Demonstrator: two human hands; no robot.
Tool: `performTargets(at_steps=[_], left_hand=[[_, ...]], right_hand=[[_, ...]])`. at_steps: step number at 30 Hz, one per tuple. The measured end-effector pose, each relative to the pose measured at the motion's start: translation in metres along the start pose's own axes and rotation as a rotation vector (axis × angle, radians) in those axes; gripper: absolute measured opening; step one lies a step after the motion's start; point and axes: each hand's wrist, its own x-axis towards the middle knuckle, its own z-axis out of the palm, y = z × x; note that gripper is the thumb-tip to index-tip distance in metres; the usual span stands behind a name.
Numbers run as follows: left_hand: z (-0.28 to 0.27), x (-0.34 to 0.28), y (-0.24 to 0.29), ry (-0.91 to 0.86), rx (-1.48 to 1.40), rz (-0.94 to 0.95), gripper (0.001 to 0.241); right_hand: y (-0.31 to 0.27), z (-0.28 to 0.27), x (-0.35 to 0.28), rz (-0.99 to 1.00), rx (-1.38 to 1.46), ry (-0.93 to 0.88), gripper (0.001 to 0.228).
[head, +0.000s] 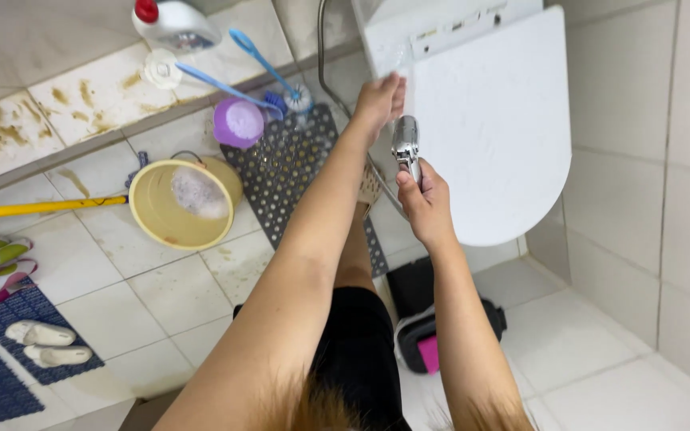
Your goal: Wiping down and cleaning the exterior of a toilet with a cloth in a bathroom.
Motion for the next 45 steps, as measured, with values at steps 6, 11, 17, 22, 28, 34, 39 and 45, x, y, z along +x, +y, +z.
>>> performTargets(at_steps=[6,11,17,22,28,34,39,45], left_hand=[[-0.019,0.026,-0.016,0.03,-0.06,0.037,0.033],[-0.014,-0.009,0.0,0.102,0.041,0.006,0.034],[-0.014,-0.027,-0.005,0.045,-0.032,-0.002,0.032],[-0.043,-0.036,-0.043,0.066,-0.144,0.004,0.031],[-0.098,-0.07,-0.066,0.08,-0.192,-0.116,0.032],[-0.195,-0.105,-0.066,0.143,-0.097,-0.132,0.031],[-0.258,-0.122,-0.071,0.318,-0.054,-0.171,0.029],[-0.286,-0.134,-0.053,0.261,-0.093,-0.143,0.028]], right_hand=[[-0.012,-0.04,0.052,0.029,-0.112,0.017,0.03],[-0.016,-0.055,0.091,0.11,-0.123,0.049,0.032],[-0.021,-0.04,0.122,0.198,-0.284,0.072,0.036],[-0.008,-0.007,0.136,0.29,-0.512,0.028,0.049],[-0.001,0.033,0.164,0.264,-0.769,0.033,0.061],[0.009,0.046,0.19,0.307,-0.832,0.131,0.065],[-0.006,0.034,0.191,0.493,-0.649,0.214,0.058],[-0.028,0.017,0.169,0.472,-0.631,0.242,0.054]])
